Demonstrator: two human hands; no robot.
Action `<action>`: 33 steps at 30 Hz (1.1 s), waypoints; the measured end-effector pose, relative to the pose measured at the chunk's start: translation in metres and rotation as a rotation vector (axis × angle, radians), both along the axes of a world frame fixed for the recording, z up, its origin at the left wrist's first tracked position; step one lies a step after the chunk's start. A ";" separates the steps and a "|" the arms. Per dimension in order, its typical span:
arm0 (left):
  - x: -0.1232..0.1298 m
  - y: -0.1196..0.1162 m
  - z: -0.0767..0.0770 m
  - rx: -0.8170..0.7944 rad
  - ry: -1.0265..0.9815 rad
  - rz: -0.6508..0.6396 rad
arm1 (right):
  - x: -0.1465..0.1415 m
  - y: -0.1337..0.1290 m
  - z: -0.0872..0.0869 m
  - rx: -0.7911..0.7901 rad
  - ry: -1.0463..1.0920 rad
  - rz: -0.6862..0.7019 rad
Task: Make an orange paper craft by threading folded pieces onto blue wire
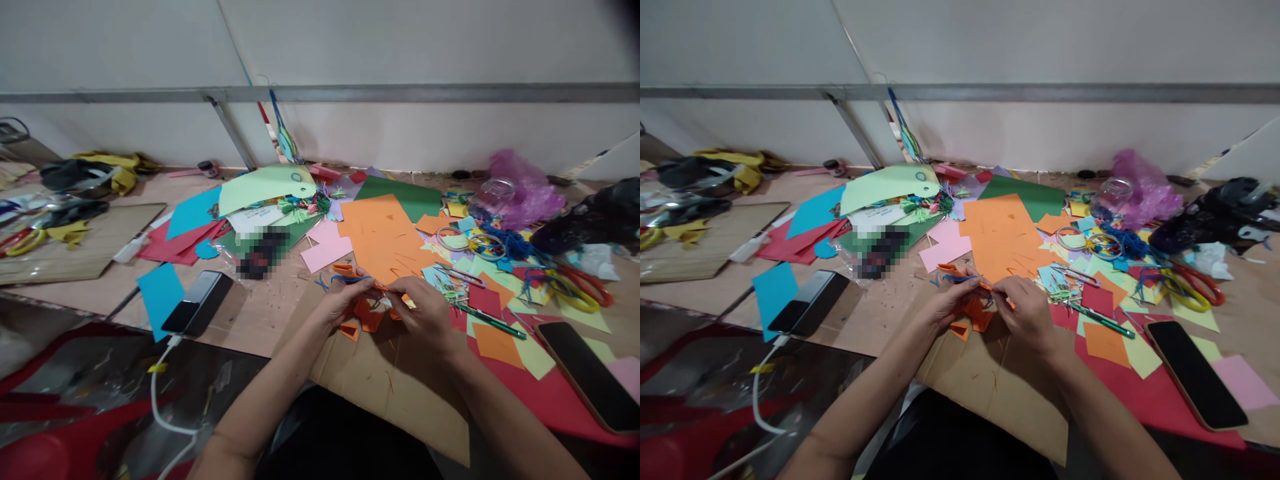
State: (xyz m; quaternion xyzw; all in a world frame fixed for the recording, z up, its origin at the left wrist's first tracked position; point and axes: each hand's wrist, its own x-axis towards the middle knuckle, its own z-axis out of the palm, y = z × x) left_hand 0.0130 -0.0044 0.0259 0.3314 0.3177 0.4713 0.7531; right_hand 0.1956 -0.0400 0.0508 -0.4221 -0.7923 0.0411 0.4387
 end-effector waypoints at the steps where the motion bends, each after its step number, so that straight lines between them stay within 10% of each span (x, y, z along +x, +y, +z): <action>1: 0.000 0.000 -0.001 0.003 0.000 -0.001 | 0.000 0.000 0.000 -0.003 0.004 0.002; 33: 0.004 -0.004 -0.001 -0.122 0.113 0.022 | 0.001 0.003 0.004 -0.313 0.265 -0.077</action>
